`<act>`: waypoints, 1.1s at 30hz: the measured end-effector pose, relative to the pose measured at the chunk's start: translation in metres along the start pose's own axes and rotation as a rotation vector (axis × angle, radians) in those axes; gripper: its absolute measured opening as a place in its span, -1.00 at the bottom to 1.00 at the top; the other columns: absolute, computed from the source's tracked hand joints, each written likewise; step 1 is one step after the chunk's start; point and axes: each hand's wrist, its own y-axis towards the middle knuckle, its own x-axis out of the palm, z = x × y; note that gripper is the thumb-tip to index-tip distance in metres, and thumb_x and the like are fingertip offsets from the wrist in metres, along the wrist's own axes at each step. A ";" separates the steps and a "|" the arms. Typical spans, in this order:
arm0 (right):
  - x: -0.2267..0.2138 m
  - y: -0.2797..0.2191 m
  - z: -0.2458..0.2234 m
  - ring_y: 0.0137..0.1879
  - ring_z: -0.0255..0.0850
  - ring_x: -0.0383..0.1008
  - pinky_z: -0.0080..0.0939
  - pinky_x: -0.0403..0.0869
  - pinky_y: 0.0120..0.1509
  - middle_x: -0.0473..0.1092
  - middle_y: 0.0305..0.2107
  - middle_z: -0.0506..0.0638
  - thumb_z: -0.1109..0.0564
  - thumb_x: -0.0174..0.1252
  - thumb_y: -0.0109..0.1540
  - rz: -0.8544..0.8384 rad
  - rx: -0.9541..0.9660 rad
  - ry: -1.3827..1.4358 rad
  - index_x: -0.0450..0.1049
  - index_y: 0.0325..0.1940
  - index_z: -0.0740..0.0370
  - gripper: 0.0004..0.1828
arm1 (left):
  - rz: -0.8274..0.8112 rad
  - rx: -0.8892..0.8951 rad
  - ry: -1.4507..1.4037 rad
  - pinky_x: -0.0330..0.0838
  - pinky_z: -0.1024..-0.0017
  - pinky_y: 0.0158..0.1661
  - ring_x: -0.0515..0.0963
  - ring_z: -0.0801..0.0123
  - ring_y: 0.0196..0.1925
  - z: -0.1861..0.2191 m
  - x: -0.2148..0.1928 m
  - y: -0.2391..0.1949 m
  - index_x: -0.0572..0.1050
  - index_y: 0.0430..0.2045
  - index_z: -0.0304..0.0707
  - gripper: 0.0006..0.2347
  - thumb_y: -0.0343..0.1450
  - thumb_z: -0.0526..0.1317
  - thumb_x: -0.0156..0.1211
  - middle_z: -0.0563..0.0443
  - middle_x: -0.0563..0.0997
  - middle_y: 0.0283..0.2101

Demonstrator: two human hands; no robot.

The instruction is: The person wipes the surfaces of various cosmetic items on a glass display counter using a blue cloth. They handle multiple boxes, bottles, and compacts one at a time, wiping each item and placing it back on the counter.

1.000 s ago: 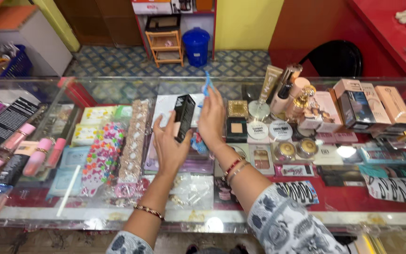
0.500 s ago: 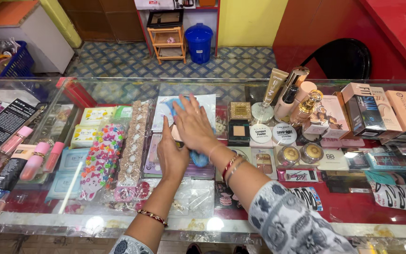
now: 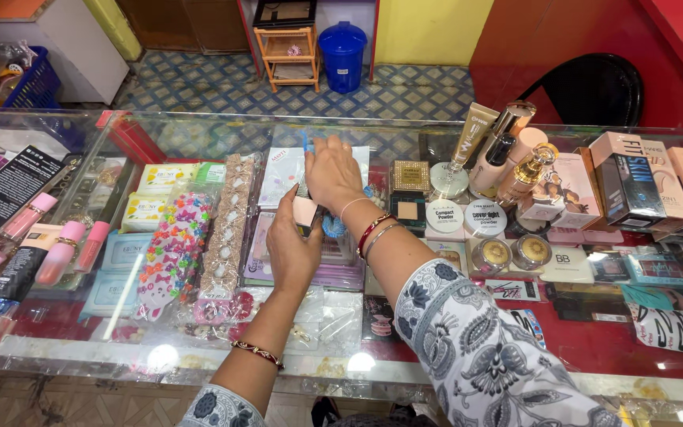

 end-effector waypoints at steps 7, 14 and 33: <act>-0.004 0.005 0.020 0.14 0.21 0.40 0.11 0.39 0.26 0.44 -0.08 0.33 -0.08 -0.17 0.44 0.010 0.059 -0.047 0.58 -0.11 0.36 -0.48 | 0.117 0.190 -0.019 0.42 0.16 0.02 0.57 -0.10 0.00 -0.011 0.005 0.002 0.45 0.13 -0.32 -0.47 0.22 -0.48 0.40 -0.35 0.52 -0.03; -0.023 -0.020 0.033 0.07 0.20 0.42 0.13 0.46 0.10 0.44 -0.13 0.31 -0.10 -0.13 0.42 0.102 -0.016 -0.101 0.62 -0.31 0.36 -0.43 | 0.263 0.159 -0.227 0.45 0.27 0.05 0.61 0.12 0.03 -0.021 0.008 0.002 0.42 0.00 -0.35 -0.54 0.21 -0.47 0.40 -0.15 0.57 -0.03; -0.095 -0.102 -0.038 0.57 0.27 0.02 0.13 0.09 0.60 0.24 0.35 0.20 0.17 0.13 0.29 0.044 -0.543 0.267 0.55 0.19 0.16 -0.64 | 0.305 0.214 -0.431 0.55 0.29 0.06 0.68 0.15 0.08 0.014 -0.003 -0.001 0.00 0.51 -0.20 -0.30 0.42 -0.43 0.16 -0.32 0.63 0.04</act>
